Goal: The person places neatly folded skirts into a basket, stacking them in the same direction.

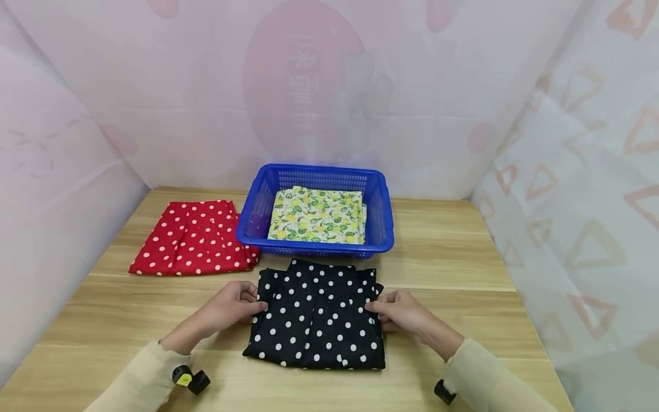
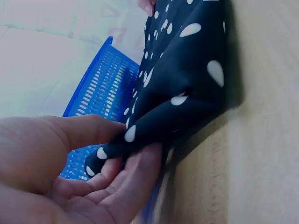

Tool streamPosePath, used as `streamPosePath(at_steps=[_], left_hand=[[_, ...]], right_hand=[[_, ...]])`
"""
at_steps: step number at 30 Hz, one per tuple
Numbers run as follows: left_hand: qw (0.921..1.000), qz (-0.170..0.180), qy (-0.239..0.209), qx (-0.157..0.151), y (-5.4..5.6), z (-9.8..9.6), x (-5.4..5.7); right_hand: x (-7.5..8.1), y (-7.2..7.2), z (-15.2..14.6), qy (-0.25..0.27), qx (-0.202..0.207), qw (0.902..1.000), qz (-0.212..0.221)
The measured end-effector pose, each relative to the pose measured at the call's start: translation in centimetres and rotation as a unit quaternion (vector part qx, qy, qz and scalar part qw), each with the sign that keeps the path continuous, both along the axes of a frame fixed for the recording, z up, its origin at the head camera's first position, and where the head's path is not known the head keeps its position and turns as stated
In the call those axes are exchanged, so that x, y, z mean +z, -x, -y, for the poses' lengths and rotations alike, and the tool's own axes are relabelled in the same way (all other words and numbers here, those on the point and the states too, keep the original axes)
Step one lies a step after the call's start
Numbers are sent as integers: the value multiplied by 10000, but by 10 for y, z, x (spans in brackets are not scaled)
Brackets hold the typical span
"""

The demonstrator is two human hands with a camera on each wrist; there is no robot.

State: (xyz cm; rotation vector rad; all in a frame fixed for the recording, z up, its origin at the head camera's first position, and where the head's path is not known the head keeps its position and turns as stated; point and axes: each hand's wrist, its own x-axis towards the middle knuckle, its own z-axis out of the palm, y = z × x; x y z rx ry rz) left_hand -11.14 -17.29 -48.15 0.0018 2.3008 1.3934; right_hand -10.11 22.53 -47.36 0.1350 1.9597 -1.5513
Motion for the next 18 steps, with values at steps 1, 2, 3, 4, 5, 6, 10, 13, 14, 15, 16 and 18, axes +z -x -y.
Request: streamPosePath(at_steps=[1,2,3,4,5,6,10,13,14,15,16,18], left_hand=[[9999,6,-100,24,-1,0,0],[9998,37,-213,42,-1,0,-1],[9995,59,-289,57,-2,0,0],[9993,67,-353,51,-2,1,1],[9992,78,-394,46,-3,1,2],[9990,81,-444,15,-3,1,3],[9978,44,-634,-213,-8,4,13],[9966,8,-714,-408,-15,6,27],[9966,16,-703,-439,-17,7,32],[9966,15,-680,-466,-20,8,38],[9965,22,-667,-495,-22,10,44],[9960,5,-685,-572,-27,13,57]], right_hand=[[0,0,0,5,23,10000,-16],[0,0,0,-9,56,10000,-62],[1,0,1,-31,72,9999,-115],[1,0,0,-67,98,9998,-176],[2,0,0,-120,98,9996,-233],[4,-1,0,-171,107,9994,-288],[17,-6,-1,-312,194,9984,-423],[31,-11,-3,-439,312,9973,-502],[36,-13,-3,-478,358,9968,-538],[41,-15,-4,-511,410,9962,-580],[47,-17,-5,-508,467,9957,-626],[58,-21,-7,-417,568,9951,-692]])
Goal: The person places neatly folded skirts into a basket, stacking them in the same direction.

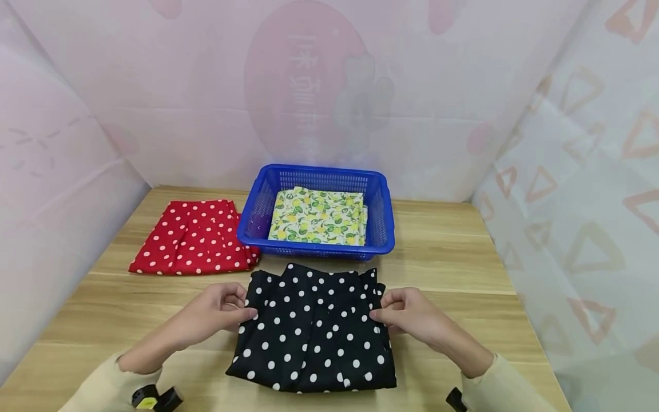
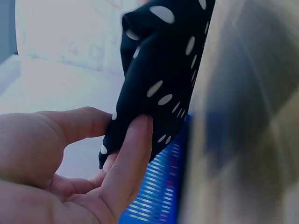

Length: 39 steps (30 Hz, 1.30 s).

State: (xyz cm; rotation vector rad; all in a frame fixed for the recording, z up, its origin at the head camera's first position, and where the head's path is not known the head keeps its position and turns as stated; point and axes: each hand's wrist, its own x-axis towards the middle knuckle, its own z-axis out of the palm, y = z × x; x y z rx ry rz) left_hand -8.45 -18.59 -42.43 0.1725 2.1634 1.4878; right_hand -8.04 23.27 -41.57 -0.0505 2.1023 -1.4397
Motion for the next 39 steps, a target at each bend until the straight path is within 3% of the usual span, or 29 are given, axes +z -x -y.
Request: streamPosePath(at_steps=[5,9,13,18,24,30,35,39], left_hand=[[9991,-270,-203,-245,-4,7,31],[9979,-553,-289,-151,4,10,53],[9970,-762,-158,52,24,8,72],[9936,-1047,316,288,65,4,86],[9910,-918,604,764,119,-1,85],[9877,-991,582,1063,165,-8,72],[9837,-1217,679,1140,193,-12,59],[9780,-1449,878,1216,206,-14,51]], right_hand=[[29,-2,-4,286,209,9992,-174],[51,7,-5,231,221,9988,-385],[68,28,-7,47,78,9983,-575],[81,68,-8,-128,-151,9963,-833],[85,120,-4,-230,-344,9934,-1068],[78,161,-1,-372,-616,9895,-1251],[69,184,5,-794,-732,9861,-1262],[61,198,12,-946,-759,9839,-1313]])
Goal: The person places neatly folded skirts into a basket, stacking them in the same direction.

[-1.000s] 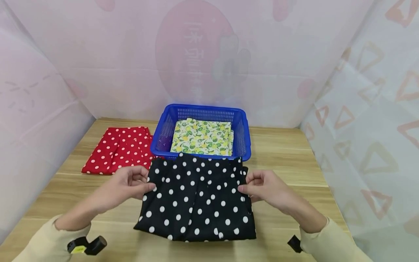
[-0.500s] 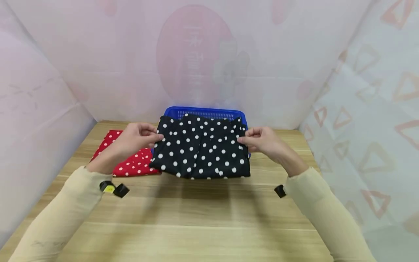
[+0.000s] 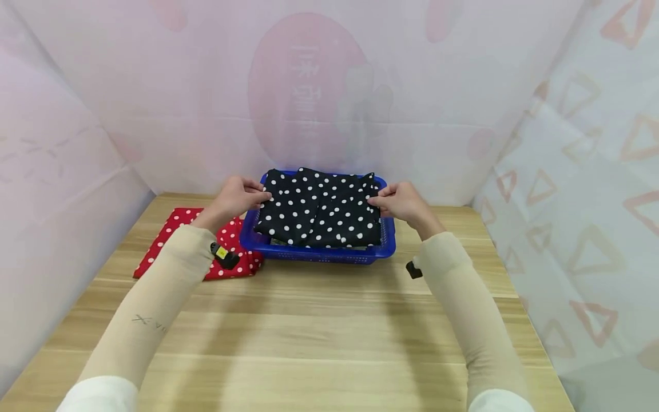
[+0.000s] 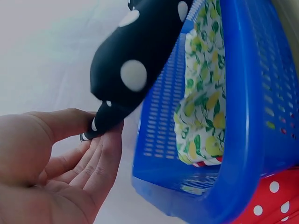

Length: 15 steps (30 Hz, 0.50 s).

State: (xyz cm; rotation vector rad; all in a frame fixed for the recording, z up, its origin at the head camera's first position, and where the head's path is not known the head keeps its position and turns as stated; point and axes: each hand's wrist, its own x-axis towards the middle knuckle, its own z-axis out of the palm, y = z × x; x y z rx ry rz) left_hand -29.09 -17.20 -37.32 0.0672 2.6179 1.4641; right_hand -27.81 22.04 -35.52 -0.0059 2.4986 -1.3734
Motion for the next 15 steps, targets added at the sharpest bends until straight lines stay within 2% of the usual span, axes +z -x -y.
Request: streamPosePath(at_steps=[4,9,12,15], left_hand=[[9993,-223,282,142,9,-3,-8],[9919,-594,1114,163,18,-9,-19],[9834,-837,1607,48,22,-12,-26],[9754,-948,1989,-7,24,-16,-30]], right_hand=[[-11,10,9,-130,-74,9996,-233],[-27,16,20,-634,-75,9961,-604],[-37,17,27,-1228,7,9878,-960],[-46,19,34,-1766,54,9748,-1362]])
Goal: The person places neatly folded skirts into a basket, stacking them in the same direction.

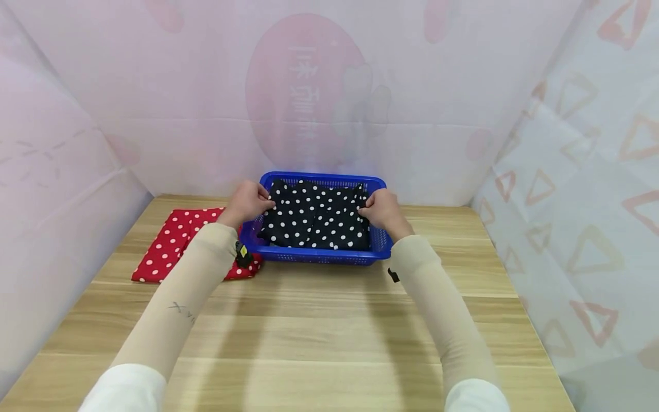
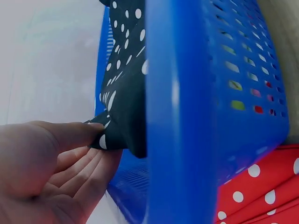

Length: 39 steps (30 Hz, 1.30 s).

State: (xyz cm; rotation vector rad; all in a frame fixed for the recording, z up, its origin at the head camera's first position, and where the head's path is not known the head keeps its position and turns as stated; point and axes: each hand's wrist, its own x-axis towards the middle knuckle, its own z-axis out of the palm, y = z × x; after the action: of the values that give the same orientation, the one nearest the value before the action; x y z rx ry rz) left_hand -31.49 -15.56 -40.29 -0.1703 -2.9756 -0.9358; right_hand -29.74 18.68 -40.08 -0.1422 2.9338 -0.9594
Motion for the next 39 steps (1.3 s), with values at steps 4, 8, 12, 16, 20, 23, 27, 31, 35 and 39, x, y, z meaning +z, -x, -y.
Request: streamPosePath(at_steps=[4,8,12,16,20,23,27,31,35,39], left_hand=[[9976,-115,675,-55,0,-10,-1],[9905,-289,1335,-151,0,-21,-2],[9871,-90,1588,-173,-1,-28,-1],[9872,78,1574,-258,-5,-27,-1],[9885,46,1409,-549,-10,-18,0],[9882,-77,1243,-887,-16,-6,6],[9868,-253,1051,-1209,-30,10,19],[9875,-369,883,-1251,-41,28,31],[9887,-415,954,-1083,-49,48,35],[9889,-383,1202,-788,-56,71,32]], right_hand=[[-8,4,4,-412,56,9989,-228],[-12,4,7,-757,93,9964,-380],[-12,3,12,-1007,38,9939,-444],[-12,0,14,-1027,12,9939,-392],[-8,-3,9,-1191,102,9907,-651],[2,-6,4,-1416,188,9862,-837],[17,-12,0,-1564,311,9852,-621],[27,-19,-4,-1627,467,9843,-497],[29,-26,-8,-1618,659,9833,-502],[28,-35,-12,-1618,749,9833,-362]])
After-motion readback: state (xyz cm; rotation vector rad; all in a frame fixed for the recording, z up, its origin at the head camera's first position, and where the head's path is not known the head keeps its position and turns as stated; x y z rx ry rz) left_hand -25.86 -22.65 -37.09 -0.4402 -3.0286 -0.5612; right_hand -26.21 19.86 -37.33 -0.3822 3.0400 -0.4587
